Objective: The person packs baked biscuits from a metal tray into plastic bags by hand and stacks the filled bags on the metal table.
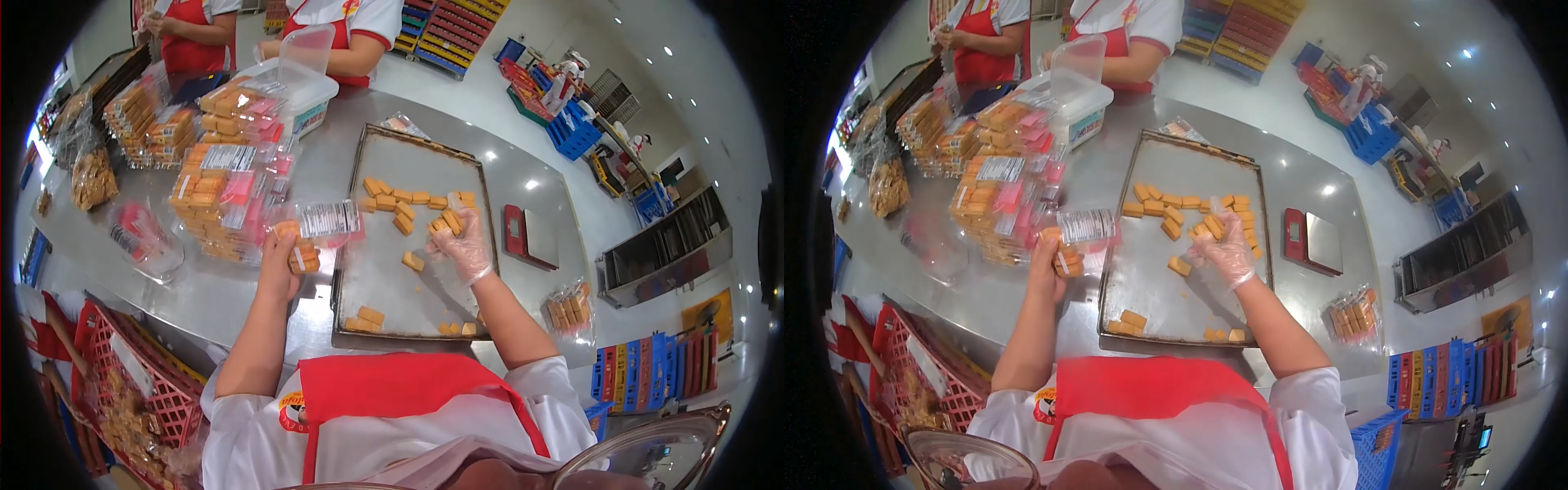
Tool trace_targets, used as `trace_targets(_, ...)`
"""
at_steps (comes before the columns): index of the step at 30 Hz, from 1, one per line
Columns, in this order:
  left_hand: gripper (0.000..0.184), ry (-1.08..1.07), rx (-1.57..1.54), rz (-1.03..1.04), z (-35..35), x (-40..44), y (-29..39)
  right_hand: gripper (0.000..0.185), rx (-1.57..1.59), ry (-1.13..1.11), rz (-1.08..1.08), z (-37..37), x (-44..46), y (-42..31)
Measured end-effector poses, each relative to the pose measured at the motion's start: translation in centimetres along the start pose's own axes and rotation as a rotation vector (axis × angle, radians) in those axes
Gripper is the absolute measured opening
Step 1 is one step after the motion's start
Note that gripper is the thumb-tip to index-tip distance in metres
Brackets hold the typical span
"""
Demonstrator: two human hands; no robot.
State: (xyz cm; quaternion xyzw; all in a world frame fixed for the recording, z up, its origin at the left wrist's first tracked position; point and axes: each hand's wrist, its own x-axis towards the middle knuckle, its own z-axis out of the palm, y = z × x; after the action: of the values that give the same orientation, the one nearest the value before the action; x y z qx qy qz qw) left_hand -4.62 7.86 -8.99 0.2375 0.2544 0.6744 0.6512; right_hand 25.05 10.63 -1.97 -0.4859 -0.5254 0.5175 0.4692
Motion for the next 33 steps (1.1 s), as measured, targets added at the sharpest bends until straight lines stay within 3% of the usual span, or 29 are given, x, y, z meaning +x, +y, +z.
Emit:
trace_targets(4,0.032,-0.395,-0.208,-0.175,-0.6,-0.1,0.2,0.049,0.031,-0.08,0.035,3.0,-1.3,-2.4)
trace_targets(6,0.033,-0.241,-0.046,-0.072,0.6,-0.8,-0.3,0.046,0.06,-0.234,0.085,5.0,-2.4,-3.9)
trace_targets(12,0.027,-0.027,0.193,0.175,0.4,-0.5,-1.4,0.048,0.215,-0.374,-0.314,9.7,-3.2,-1.5)
trace_targets(18,0.028,0.083,0.105,0.193,0.1,-0.2,-1.1,0.052,0.204,-0.467,0.18,7.7,-4.9,-5.1)
trace_targets(21,0.036,-0.179,-0.134,-0.072,-0.1,-0.7,-0.5,0.055,0.441,-0.529,0.253,6.7,-5.1,-5.3)
trace_targets(24,0.045,-0.273,-0.111,-0.091,1.6,-1.5,-0.4,0.056,0.609,-0.614,0.328,5.5,-4.9,-4.5)
trace_targets(27,0.048,-0.311,-0.153,-0.126,0.3,-1.2,-0.8,0.057,0.545,-0.534,0.312,5.8,-5.3,-4.6)
trace_targets(30,0.048,-0.273,-0.196,-0.158,-0.5,-1.5,-0.8,0.057,0.678,-0.598,0.224,5.4,-5.1,-3.9)
trace_targets(33,0.048,-0.202,-0.216,-0.194,0.8,-1.1,-1.4,0.057,0.435,-0.506,0.172,4.9,-5.4,-3.6)
